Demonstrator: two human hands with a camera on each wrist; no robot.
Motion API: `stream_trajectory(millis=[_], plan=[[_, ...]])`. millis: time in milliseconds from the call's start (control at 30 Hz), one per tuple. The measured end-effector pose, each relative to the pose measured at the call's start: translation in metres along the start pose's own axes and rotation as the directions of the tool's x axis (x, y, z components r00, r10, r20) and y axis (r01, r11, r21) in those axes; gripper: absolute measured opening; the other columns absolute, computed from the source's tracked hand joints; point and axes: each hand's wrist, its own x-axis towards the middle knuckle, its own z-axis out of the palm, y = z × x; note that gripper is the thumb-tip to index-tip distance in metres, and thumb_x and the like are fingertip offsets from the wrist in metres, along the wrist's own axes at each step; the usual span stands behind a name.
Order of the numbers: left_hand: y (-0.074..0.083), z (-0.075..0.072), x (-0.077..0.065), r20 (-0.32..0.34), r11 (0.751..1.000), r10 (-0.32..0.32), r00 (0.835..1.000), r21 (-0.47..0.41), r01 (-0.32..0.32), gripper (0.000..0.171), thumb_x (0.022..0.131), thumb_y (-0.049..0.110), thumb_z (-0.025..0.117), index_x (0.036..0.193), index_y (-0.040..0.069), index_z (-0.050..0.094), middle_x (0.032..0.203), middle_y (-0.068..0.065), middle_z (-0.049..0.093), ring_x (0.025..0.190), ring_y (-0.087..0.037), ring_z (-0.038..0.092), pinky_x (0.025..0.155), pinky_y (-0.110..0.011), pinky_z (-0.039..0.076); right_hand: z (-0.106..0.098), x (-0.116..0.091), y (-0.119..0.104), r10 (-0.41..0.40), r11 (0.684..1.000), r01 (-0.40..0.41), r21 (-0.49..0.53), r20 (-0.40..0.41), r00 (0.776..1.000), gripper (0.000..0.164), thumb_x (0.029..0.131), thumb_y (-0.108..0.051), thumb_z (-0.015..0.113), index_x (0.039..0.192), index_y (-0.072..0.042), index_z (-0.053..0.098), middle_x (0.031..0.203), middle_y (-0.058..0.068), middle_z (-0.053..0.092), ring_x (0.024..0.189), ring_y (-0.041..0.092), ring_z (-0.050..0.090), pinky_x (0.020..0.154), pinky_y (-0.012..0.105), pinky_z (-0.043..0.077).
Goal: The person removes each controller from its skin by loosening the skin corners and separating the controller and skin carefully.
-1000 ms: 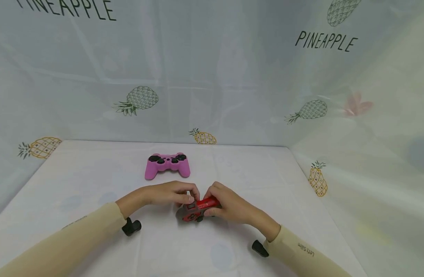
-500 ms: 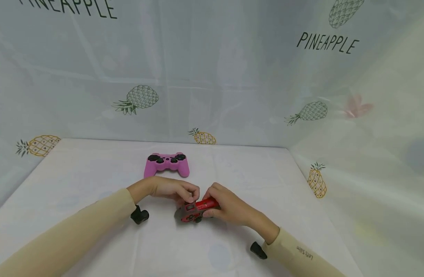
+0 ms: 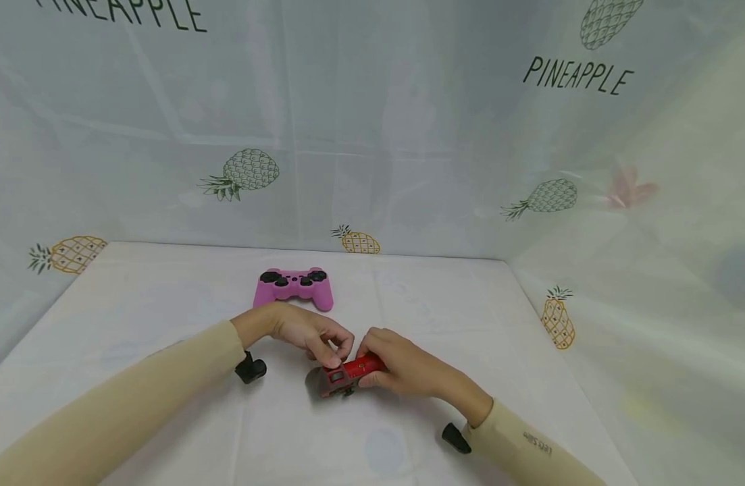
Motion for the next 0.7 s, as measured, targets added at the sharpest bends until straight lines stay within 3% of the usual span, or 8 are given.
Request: stream_trajectory(millis=[167, 333, 700], plan=[[0.012, -0.004, -0.008, -0.029, 0.994, -0.053, 0.998, 0.090, 0.056, 0.016, 0.102, 0.029, 0.070, 0.106, 0.016, 0.062, 0.094, 0.007, 0.057, 0.075, -0.011, 0.047, 0.064, -0.025, 0.037, -0.004, 0.004, -0.002, 0.008, 1.000, -0.008, 0.016, 0.023, 1.000, 0.030, 0.095, -0.030, 0.082, 0.114, -0.020, 0.062, 0.109, -0.012, 0.058, 0.098, 0.007, 0.051, 0.086, 0.025, 0.045], [0.020, -0.008, -0.010, 0.013, 0.992, -0.082, 0.997, 0.101, 0.080, 0.018, 0.099, 0.022, 0.072, 0.114, 0.015, 0.065, 0.107, 0.006, 0.058, 0.078, -0.010, 0.050, 0.065, -0.025, 0.037, -0.004, 0.006, -0.002, 0.023, 0.999, -0.023, 0.023, 0.029, 0.999, 0.030, 0.095, -0.032, 0.082, 0.115, -0.020, 0.063, 0.108, -0.013, 0.058, 0.099, 0.007, 0.051, 0.086, 0.025, 0.045], [0.036, -0.009, -0.011, -0.042, 0.967, -0.177, 0.983, 0.180, 0.182, 0.015, 0.098, 0.021, 0.078, 0.106, 0.015, 0.067, 0.100, 0.005, 0.062, 0.067, -0.011, 0.047, 0.064, -0.026, 0.039, -0.006, 0.006, -0.005, 0.029, 0.999, -0.030, 0.032, 0.033, 0.999, 0.029, 0.095, -0.030, 0.083, 0.113, -0.021, 0.062, 0.108, -0.014, 0.058, 0.099, 0.007, 0.051, 0.088, 0.026, 0.045]])
